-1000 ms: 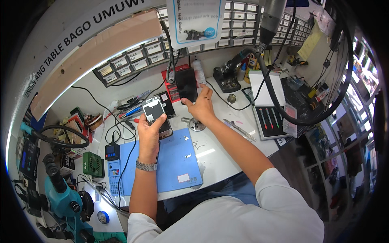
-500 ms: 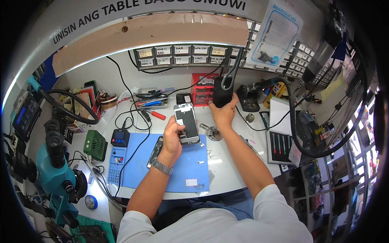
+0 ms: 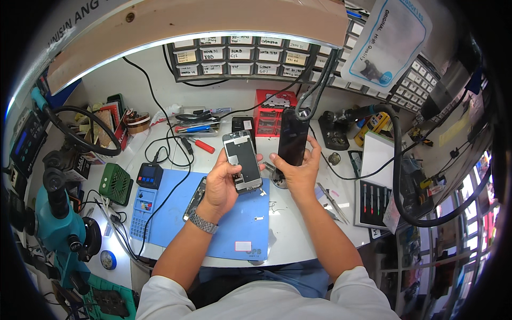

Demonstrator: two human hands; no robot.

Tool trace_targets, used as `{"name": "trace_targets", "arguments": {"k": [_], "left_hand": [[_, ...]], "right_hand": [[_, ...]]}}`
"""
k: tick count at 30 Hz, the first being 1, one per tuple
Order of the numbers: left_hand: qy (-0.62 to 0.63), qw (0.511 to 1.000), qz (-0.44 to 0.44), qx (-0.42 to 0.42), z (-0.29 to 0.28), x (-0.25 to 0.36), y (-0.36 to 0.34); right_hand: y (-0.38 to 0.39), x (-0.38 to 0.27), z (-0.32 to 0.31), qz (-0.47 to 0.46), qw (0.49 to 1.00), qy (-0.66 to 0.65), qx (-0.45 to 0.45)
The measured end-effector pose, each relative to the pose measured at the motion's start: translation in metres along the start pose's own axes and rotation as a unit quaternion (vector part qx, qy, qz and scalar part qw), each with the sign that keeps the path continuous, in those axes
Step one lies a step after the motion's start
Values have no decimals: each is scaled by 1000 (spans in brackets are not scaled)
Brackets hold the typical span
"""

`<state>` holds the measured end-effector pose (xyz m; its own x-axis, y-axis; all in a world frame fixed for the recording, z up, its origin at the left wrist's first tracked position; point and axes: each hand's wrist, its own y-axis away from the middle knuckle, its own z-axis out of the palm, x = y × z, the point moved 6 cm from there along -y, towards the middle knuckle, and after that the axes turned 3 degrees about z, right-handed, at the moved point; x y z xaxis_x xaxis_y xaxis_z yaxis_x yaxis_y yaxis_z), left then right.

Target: The person disassembles a smartphone, removes internal components using tweezers, and uses a hot air gun to heat a small part. They then reassemble the device and test it by interacting with the screen.

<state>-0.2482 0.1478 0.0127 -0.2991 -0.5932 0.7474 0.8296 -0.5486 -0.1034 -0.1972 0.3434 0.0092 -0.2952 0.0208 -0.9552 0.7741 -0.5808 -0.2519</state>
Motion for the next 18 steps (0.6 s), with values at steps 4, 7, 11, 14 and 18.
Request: {"name": "trace_targets", "arguments": {"k": [4, 7, 11, 14, 18], "left_hand": [[32, 999, -12, 1, 3, -2, 3], [22, 1000, -8, -1, 0, -2, 5], [17, 1000, 0, -2, -2, -7, -1], [20, 1000, -2, 7, -5, -8, -1], [9, 999, 12, 37, -8, -4, 0]], "right_hand": [[-3, 25, -2, 56, 998, -16, 0], [2, 19, 5, 138, 989, -54, -20], [4, 26, 9, 123, 990, -58, -41], [6, 30, 12, 113, 989, -85, -48], [6, 28, 13, 153, 976, -136, -74]]}}
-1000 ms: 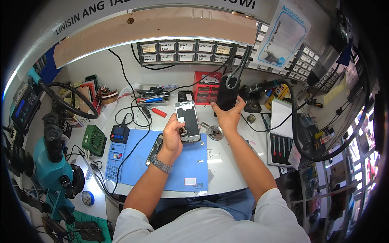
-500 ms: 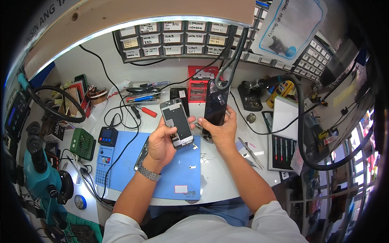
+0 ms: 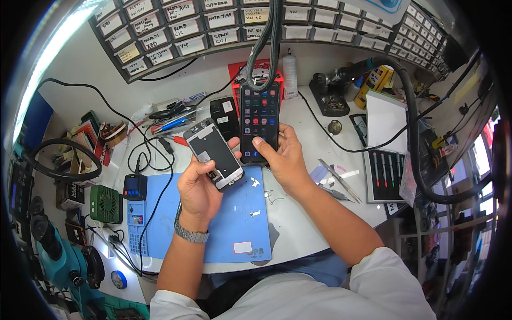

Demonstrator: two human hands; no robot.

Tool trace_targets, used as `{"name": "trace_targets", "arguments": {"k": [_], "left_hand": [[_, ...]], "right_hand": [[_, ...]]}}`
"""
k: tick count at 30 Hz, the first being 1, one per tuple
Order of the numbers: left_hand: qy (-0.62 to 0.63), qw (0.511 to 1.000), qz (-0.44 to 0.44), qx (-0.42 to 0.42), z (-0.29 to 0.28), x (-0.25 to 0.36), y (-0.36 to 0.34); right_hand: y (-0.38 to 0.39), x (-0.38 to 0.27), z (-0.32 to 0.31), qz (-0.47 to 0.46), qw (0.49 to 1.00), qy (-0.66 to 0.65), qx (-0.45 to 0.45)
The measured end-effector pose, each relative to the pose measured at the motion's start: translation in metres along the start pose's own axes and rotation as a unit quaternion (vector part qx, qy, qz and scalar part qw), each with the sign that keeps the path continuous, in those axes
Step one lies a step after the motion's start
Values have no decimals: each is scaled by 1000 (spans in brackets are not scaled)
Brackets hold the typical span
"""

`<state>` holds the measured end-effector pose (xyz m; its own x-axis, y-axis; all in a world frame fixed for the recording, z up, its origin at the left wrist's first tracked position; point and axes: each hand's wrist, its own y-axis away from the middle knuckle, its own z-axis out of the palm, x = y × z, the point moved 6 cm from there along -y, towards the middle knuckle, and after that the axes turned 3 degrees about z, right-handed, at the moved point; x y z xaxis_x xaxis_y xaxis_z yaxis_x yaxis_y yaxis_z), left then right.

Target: The person disassembles a smartphone, removes internal components using tweezers, and uses a hot air gun to heat a small part. They then reassemble the device and test it by interacting with the screen.

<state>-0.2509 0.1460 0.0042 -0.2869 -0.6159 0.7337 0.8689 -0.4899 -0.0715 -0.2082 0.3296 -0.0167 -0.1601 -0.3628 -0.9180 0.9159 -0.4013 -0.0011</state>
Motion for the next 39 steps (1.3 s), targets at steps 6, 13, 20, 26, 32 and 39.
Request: {"name": "trace_targets", "arguments": {"k": [6, 13, 20, 26, 32, 39], "left_hand": [[10, 1000, -7, 29, -8, -6, 0], [-8, 998, -20, 63, -8, -7, 1], [-26, 998, -5, 64, -11, -7, -1], [-28, 997, -11, 64, -14, -9, -1], [-21, 998, -11, 63, -11, -9, 0], [-18, 998, -12, 65, -12, -10, -1]], "right_hand": [[2, 0, -1, -93, 991, 58, -80], [2, -2, 0, -70, 990, 99, -71], [5, -5, 4, -77, 990, 96, -75], [4, -2, 4, -79, 989, 92, -81], [4, -3, 3, -83, 990, 87, -74], [5, -4, 3, -71, 994, 56, -61]]}}
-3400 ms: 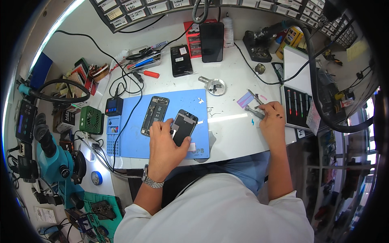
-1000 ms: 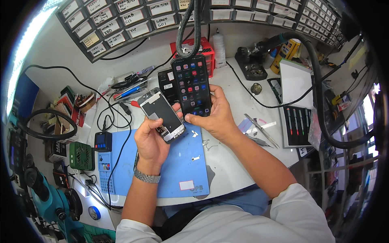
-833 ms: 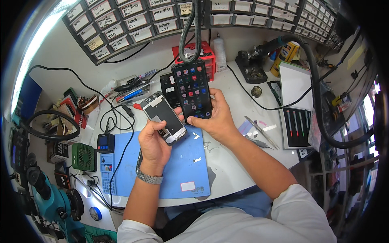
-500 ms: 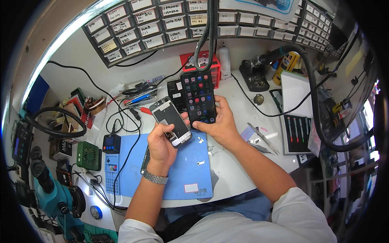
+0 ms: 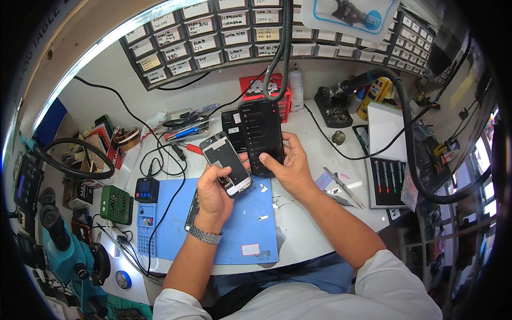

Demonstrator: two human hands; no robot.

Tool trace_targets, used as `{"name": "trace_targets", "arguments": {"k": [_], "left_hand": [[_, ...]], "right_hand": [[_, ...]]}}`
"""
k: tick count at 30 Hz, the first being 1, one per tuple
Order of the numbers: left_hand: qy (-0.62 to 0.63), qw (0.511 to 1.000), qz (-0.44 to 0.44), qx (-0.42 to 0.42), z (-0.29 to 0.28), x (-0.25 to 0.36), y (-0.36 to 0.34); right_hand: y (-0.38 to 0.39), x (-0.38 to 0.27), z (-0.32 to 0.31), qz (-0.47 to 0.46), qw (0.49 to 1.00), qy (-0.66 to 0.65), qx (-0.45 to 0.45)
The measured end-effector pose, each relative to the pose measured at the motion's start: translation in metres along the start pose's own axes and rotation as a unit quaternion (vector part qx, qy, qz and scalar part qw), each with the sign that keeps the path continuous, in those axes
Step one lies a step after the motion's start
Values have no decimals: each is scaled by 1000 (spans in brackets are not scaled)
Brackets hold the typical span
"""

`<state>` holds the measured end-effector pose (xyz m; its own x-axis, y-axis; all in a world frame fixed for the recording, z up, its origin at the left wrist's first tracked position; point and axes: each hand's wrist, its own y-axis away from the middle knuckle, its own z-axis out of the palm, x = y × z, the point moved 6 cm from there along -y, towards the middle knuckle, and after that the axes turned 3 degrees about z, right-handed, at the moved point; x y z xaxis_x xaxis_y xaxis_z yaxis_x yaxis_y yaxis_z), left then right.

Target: The person disassembles a smartphone, removes internal components using tweezers, and uses a hot air gun to heat a small part. They then reassemble the device and test it by interacting with the screen.

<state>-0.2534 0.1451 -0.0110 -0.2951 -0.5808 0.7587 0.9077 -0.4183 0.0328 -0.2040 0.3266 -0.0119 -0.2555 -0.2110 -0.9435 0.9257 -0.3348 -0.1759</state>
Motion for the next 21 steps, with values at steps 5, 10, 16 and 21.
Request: {"name": "trace_targets", "arguments": {"k": [5, 10, 16, 21], "left_hand": [[-5, 1000, 2, 15, -2, -1, -1], [10, 999, 6, 30, -6, 1, -1], [5, 999, 13, 30, -6, 4, -1], [8, 999, 13, 29, -7, 5, 1]], "right_hand": [[0, 2, 0, 51, 998, -20, 16], [1, 0, -2, 90, 993, -72, -22], [2, -2, 4, 38, 998, -18, -53], [3, -5, 6, 46, 998, -20, -48]]}}
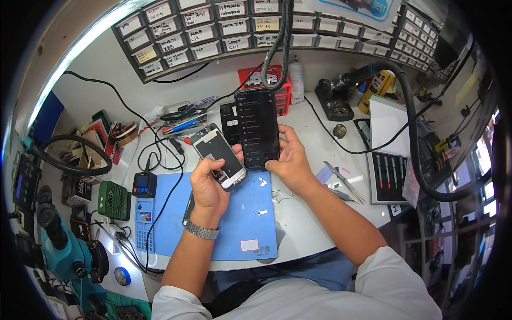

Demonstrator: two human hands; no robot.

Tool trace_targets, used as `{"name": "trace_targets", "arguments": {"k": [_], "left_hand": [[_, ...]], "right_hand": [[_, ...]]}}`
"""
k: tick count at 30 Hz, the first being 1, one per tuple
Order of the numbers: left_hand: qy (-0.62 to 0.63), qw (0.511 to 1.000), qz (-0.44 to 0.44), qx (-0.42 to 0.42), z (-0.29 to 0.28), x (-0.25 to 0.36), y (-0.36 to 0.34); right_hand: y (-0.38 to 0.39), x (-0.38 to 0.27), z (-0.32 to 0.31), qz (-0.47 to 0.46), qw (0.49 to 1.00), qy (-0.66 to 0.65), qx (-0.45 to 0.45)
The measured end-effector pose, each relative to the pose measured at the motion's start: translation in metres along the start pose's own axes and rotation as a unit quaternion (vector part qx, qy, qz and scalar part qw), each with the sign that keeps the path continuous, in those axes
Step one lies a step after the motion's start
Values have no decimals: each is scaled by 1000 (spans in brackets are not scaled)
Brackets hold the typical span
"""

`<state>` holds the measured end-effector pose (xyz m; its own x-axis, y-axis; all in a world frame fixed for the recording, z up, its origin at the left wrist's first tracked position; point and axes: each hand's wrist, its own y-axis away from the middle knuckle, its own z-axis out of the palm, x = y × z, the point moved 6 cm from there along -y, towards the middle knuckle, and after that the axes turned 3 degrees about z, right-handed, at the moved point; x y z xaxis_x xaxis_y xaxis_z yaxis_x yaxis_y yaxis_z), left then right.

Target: The person disassembles a smartphone, removes internal components using tweezers, and uses a hot air gun to heat a small part. They then reassemble the device and test it by interacting with the screen.

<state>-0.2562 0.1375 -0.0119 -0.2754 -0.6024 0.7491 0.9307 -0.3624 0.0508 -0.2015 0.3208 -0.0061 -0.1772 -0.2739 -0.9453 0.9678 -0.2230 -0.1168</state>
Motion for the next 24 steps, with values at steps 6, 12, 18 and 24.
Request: {"name": "trace_targets", "arguments": {"k": [6, 12, 18, 24], "left_hand": [[-5, 1000, 0, 1, 2, 1, -1], [-8, 1000, 3, 4, 2, 0, 0], [-11, 1000, 5, 3, 5, 1, 0], [-23, 999, -16, -23, 6, -2, 2]], "right_hand": [[0, 0, -3, -4, 1000, -14, 0], [-2, 1, -3, -18, 1000, -23, -7], [-1, 3, -5, -17, 999, -33, 2], [-2, 7, -10, 50, 995, -60, 55]]}}
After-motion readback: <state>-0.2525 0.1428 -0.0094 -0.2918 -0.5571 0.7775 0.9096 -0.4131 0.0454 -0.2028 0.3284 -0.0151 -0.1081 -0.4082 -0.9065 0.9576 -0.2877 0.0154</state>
